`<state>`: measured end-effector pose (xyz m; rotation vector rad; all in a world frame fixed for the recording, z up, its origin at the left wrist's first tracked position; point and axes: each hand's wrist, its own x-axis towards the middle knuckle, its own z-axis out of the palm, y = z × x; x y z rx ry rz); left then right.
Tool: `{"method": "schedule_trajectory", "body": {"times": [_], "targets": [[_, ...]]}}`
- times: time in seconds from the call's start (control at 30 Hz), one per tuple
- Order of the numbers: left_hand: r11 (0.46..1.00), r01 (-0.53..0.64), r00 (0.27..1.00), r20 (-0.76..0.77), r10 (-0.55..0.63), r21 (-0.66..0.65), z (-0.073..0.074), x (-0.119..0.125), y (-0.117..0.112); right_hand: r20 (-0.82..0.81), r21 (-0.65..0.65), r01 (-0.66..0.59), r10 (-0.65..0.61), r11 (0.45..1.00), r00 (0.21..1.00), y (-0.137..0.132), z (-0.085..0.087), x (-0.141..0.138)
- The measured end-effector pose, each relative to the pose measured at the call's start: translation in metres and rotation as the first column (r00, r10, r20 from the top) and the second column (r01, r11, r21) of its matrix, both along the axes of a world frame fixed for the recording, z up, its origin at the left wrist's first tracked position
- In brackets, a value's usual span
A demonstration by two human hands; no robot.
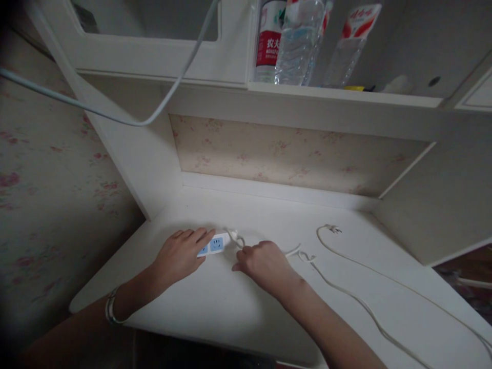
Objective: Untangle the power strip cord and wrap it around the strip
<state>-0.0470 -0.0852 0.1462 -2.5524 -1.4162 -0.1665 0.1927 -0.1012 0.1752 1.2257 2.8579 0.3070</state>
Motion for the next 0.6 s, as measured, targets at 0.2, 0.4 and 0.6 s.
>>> {"method": "schedule_trajectory", "body": {"times": [0.2, 0.4, 0.6], "targets": [[0.924, 0.308, 0.951, 0.043, -0.307, -0.227, 0.004, -0.001, -0.011, -0.183, 0.065, -0.260, 0.267, 0.963, 0.946, 0.022, 0.021, 0.011], [0.858, 0.477, 0.876, 0.181, -0.447, -0.189, 0.015, -0.001, -0.028, -0.678, -0.174, -0.168, 0.006, 0.970, 0.735, 0.043, 0.002, 0.010], [0.864, 0.503, 0.838, 0.253, -0.483, -0.015, 0.030, -0.003, -0.034, -0.773, -0.568, 0.006, -0.536, 0.823, 0.338, 0.055, -0.034, 0.001]]}}
